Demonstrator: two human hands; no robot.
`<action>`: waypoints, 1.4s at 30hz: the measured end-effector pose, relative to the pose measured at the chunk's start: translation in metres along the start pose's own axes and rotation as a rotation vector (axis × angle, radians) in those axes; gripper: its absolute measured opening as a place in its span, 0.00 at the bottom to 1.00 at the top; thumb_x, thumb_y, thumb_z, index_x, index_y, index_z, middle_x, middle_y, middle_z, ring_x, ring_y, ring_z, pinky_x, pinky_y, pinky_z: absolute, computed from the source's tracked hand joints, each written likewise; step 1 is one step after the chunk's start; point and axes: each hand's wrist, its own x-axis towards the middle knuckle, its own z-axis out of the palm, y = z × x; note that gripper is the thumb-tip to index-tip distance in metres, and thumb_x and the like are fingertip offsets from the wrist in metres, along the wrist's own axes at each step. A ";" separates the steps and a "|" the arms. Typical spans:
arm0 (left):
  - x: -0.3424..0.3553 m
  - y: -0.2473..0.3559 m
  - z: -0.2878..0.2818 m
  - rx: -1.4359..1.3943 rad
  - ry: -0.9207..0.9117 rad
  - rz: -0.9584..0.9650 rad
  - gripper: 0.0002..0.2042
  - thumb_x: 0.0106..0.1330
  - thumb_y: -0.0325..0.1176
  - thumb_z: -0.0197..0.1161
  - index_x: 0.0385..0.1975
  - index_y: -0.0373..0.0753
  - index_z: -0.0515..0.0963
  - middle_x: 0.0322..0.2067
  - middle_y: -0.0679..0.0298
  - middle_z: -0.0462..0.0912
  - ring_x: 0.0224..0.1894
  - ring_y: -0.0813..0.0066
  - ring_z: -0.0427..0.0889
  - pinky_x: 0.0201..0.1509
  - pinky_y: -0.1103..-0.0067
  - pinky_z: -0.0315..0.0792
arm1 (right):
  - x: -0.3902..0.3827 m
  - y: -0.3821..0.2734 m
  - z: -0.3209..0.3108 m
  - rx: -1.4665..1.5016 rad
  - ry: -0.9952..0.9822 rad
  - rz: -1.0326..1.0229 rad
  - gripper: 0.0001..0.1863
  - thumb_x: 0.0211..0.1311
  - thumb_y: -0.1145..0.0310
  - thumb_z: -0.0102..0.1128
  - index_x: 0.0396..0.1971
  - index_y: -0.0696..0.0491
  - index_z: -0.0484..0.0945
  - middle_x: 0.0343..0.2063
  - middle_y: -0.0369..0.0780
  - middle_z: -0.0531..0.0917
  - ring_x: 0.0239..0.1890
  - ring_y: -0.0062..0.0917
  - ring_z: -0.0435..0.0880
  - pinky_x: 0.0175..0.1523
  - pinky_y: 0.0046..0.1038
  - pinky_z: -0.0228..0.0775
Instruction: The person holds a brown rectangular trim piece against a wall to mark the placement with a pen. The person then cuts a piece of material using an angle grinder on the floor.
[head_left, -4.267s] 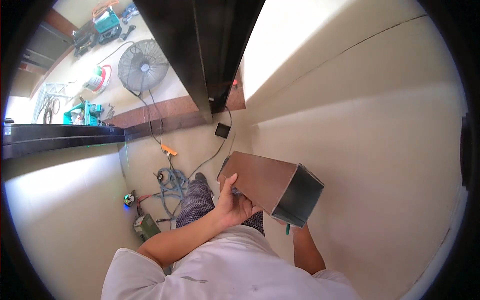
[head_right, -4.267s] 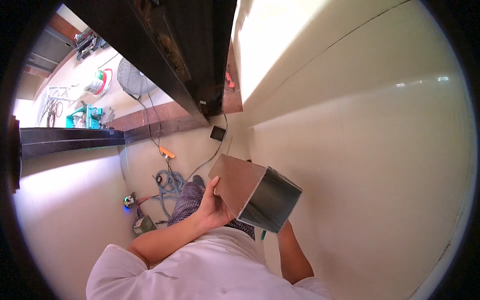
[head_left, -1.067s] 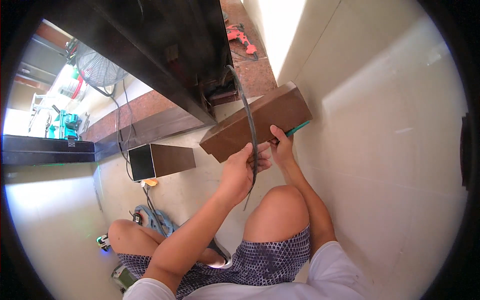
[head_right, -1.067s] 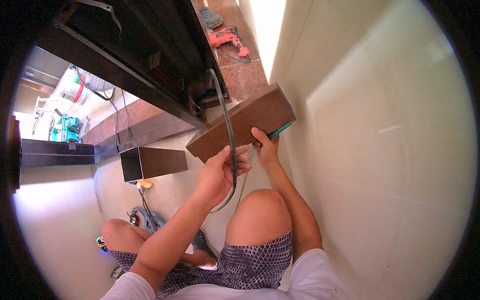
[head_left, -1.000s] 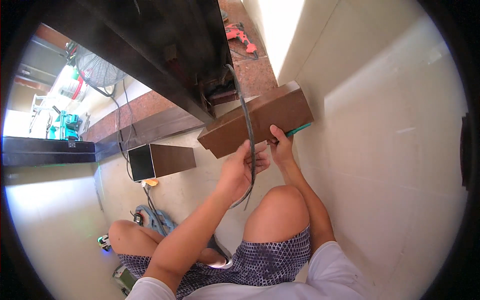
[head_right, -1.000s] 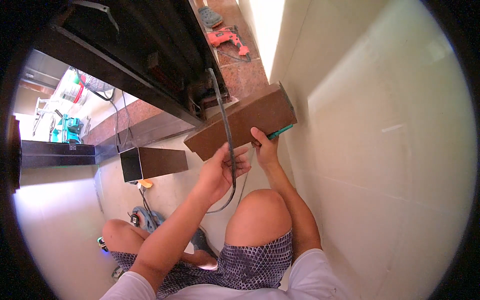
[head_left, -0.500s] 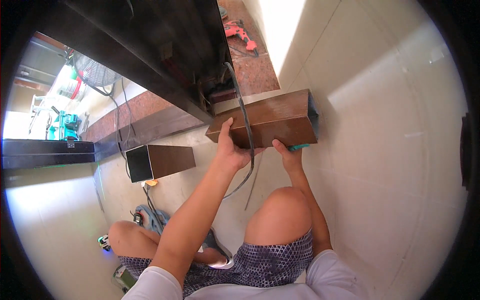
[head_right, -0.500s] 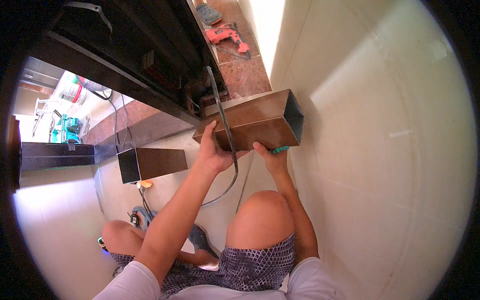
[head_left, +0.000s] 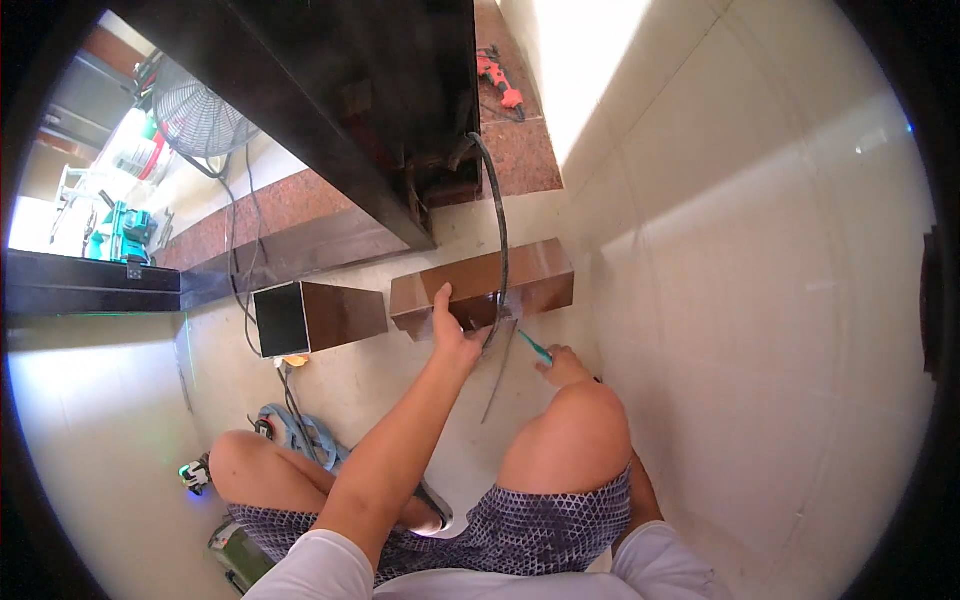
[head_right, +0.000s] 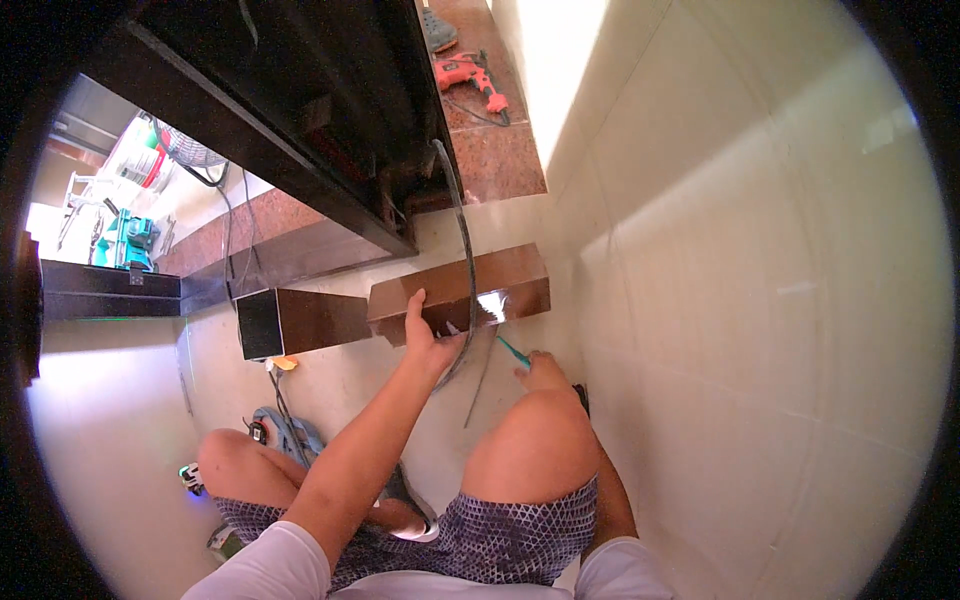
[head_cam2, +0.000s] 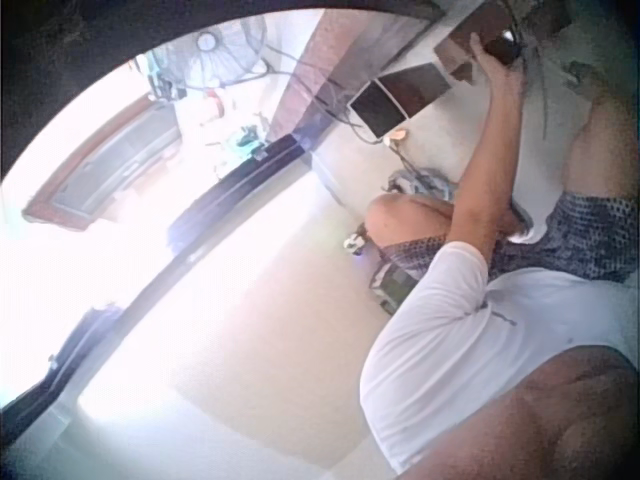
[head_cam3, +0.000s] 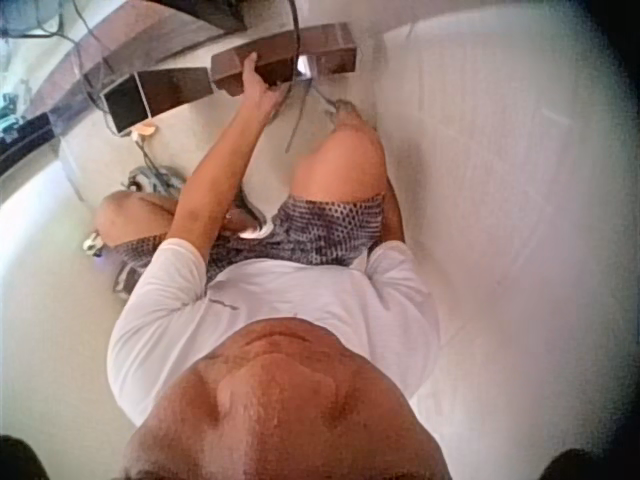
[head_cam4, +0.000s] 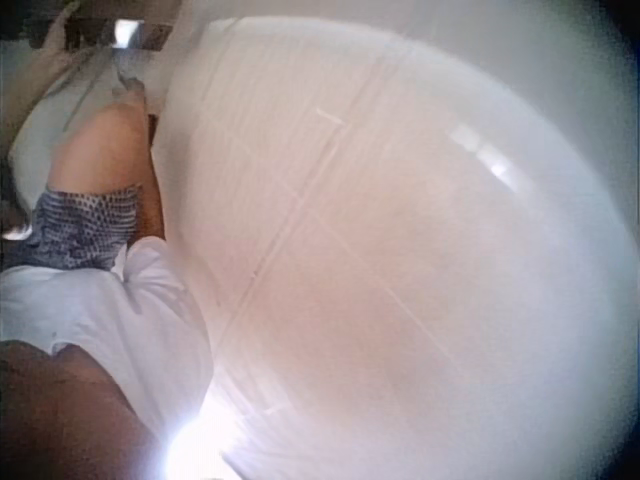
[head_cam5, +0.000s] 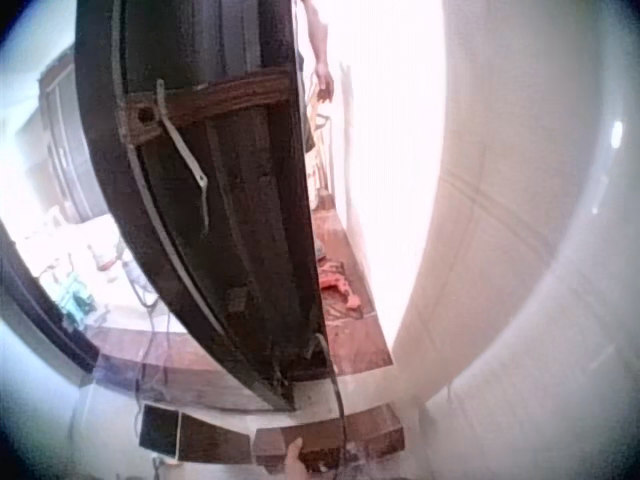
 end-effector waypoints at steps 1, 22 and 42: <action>0.002 -0.002 -0.003 -0.007 0.000 0.008 0.29 0.70 0.51 0.69 0.66 0.46 0.72 0.64 0.59 0.77 0.65 0.53 0.76 0.74 0.51 0.70 | -0.002 0.004 -0.002 -0.081 0.016 -0.015 0.32 0.65 0.46 0.74 0.55 0.59 0.83 0.44 0.55 0.88 0.52 0.53 0.87 0.58 0.45 0.79; 0.071 0.020 -0.101 -0.003 -0.086 0.091 0.42 0.67 0.49 0.77 0.74 0.40 0.61 0.72 0.57 0.68 0.70 0.56 0.73 0.73 0.50 0.71 | 0.191 -0.419 -0.176 -1.655 0.557 -0.579 0.22 0.71 0.64 0.59 0.63 0.46 0.85 0.64 0.40 0.84 0.66 0.42 0.78 0.64 0.50 0.63; 0.068 0.018 -0.104 0.036 -0.037 0.118 0.46 0.68 0.48 0.77 0.77 0.43 0.53 0.72 0.62 0.67 0.72 0.60 0.70 0.77 0.56 0.65 | 0.216 -0.416 -0.175 -1.471 0.570 -0.704 0.22 0.72 0.65 0.59 0.64 0.47 0.84 0.64 0.44 0.84 0.64 0.46 0.81 0.62 0.55 0.67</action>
